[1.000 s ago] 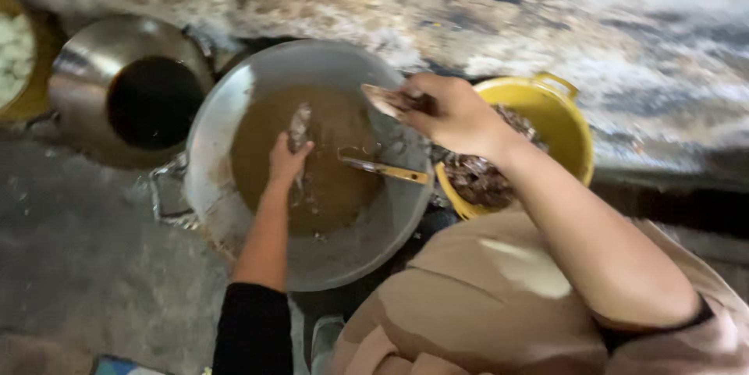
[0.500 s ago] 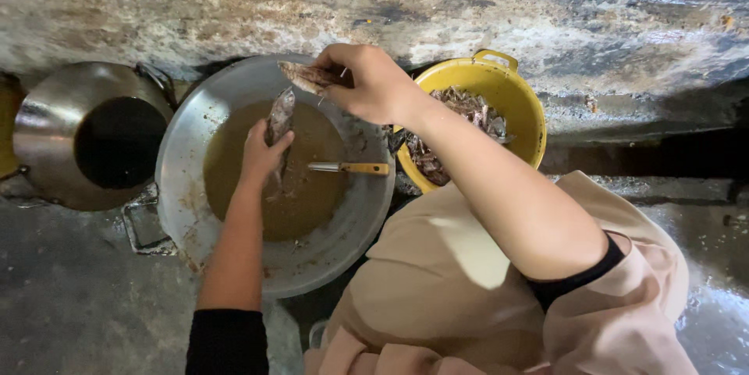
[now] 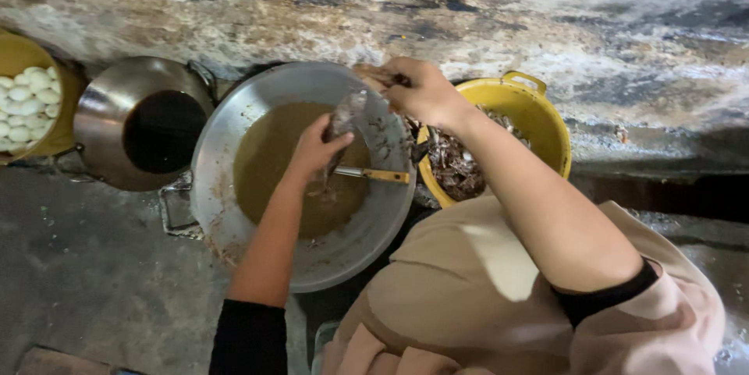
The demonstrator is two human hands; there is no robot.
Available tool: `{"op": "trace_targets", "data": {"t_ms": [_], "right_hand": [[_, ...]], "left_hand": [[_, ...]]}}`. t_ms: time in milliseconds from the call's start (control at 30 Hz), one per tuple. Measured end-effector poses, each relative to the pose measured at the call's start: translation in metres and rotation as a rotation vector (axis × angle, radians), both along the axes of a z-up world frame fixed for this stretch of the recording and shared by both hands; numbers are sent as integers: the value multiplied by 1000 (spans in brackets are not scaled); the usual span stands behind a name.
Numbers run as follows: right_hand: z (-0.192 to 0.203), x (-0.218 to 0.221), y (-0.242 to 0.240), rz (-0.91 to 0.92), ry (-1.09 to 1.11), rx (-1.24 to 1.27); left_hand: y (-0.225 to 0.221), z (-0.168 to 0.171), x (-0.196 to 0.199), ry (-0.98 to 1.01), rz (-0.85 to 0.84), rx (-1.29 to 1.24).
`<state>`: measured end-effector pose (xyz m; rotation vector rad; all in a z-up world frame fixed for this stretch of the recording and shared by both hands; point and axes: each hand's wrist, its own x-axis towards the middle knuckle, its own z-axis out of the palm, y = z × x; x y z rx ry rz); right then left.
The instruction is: The person cleans fish by hand, removing scales and internal parts over a yellow bucket. They repeatedly dip the fish into a large metal basin of water to rinse them before placing the cleaned fish into a white tray.
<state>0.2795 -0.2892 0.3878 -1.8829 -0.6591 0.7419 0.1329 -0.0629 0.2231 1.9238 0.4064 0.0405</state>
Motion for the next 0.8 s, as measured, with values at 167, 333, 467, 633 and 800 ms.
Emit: {"op": "trace_targets", "data": {"t_ms": [167, 333, 467, 633, 800], "right_hand": [[-15, 9, -9, -11, -139, -50], [-20, 12, -10, 15, -416, -155], [-23, 20, -12, 97, -299, -246], [-32, 25, -8, 220, 15, -160], [-31, 30, -8, 262, 52, -173]], "left_hand": [[-19, 22, 8, -107, -189, -59], [-25, 43, 11, -68, -293, -17], [-20, 56, 16, -130, -344, 78], [-16, 66, 15, -167, -392, 124], [-19, 72, 21, -213, -421, 4]]}}
